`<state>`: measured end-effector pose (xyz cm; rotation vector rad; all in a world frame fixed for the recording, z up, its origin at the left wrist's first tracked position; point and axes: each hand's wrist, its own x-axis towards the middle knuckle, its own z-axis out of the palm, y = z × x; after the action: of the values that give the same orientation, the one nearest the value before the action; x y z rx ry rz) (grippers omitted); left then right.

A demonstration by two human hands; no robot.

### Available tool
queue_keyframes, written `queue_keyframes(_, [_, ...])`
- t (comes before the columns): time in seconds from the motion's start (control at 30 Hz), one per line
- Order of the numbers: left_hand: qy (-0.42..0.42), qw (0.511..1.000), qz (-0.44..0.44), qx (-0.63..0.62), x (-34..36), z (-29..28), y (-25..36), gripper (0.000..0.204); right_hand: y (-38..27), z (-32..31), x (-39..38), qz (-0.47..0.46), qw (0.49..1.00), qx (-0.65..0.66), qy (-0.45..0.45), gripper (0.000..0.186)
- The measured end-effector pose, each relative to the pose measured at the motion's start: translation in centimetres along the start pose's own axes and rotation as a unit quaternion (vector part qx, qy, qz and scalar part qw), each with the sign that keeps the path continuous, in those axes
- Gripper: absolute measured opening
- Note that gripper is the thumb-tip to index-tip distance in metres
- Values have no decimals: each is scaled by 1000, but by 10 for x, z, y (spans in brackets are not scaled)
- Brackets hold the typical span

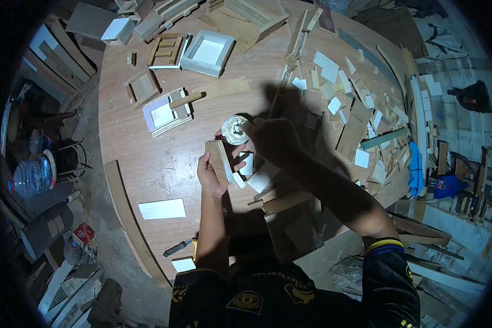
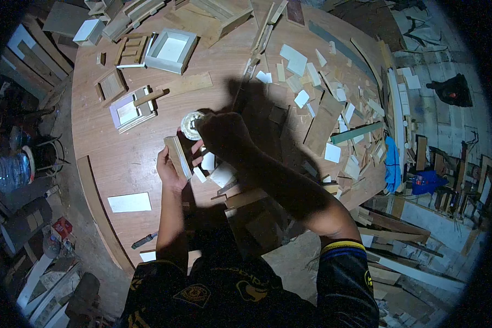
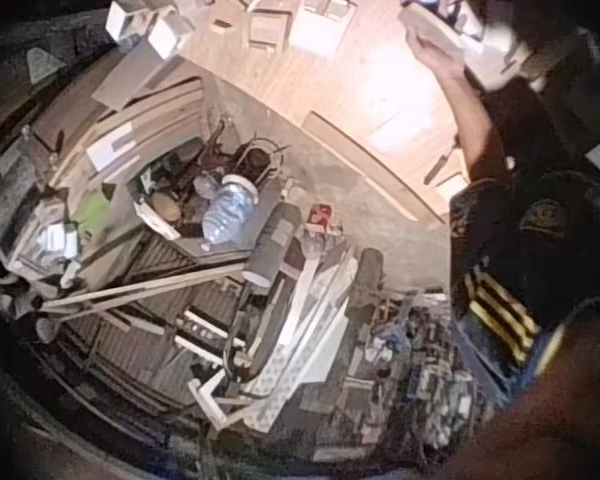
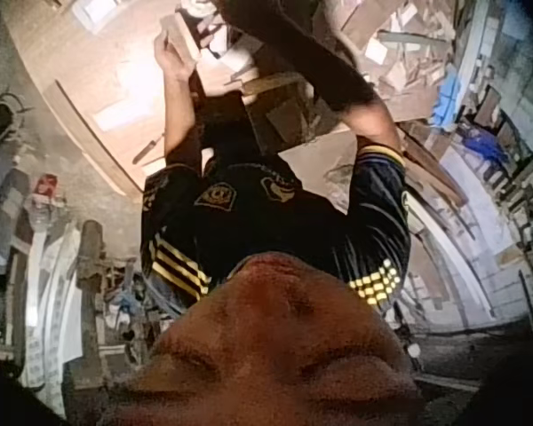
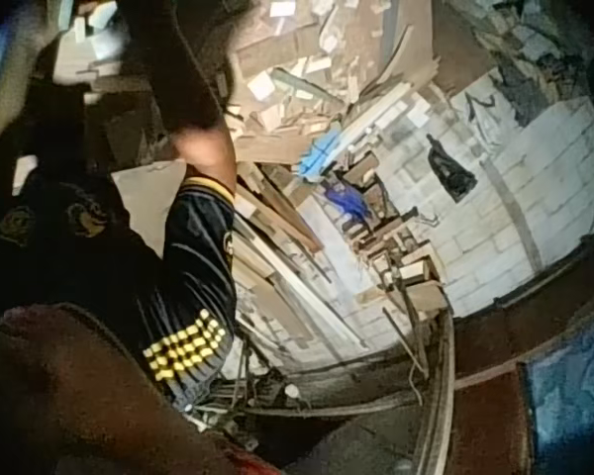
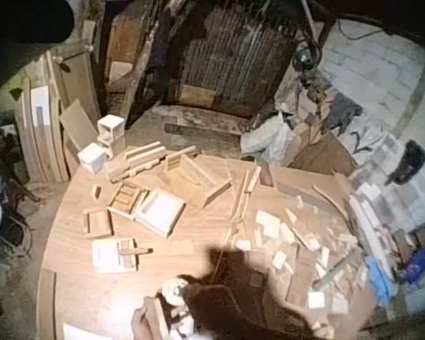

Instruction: Applying glue to wood scraps and using a hand saw to cut a small wood strip.

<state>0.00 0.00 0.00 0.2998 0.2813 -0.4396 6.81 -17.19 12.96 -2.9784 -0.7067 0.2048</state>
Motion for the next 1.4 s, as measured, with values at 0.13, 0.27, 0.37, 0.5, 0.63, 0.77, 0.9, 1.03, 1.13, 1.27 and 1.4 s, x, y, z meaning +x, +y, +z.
queue_keyframes(0.13, [-7, 999, 14, -49, 9, 9, -7, 67, 10, 2, 17, -47, 999, -13, -16, 9])
queue_keyframes(0.27, [10, 994, 31, -100, 17, 6, -10, 62, 1, -5, 35, -65, 996, -37, -49, 6])
queue_keyframes(0.37, [56, 993, 63, -88, 17, 8, -15, 61, 2, -5, 36, -116, 993, -29, 18, 12])
queue_keyframes(0.5, [83, 990, 78, -80, 15, 18, -16, 59, 4, -22, 42, -67, 994, -22, -78, 14])
queue_keyframes(0.63, [38, 994, 63, -86, 15, 7, -17, 58, 12, -49, 43, -51, 995, 3, -88, 15])
queue_keyframes(0.77, [30, 997, 43, -57, 16, 7, -18, 59, 41, -65, 34, -18, 988, 53, -142, 20])
queue_keyframes(0.9, [56, 998, 9, -1, 10, 16, -12, 58, 65, -100, -9, 27, 994, 66, -82, 24])
queue_keyframes(1.03, [94, 995, 10, 20, -18, 22, 4, 53, 82, -98, -77, 149, 928, 341, -24, 38])
queue_keyframes(1.13, [133, 990, 27, 48, -47, 38, 10, 45, 89, -82, -148, 211, 871, 442, 29, 49])
queue_keyframes(1.27, [124, 992, 18, 20, -85, 65, 1, 40, 55, -78, -234, 343, 704, 618, 66, 47])
queue_keyframes(1.4, [60, 995, -76, -4, -120, 142, -24, 41, 22, -83, -316, 268, 725, 620, 131, 42])
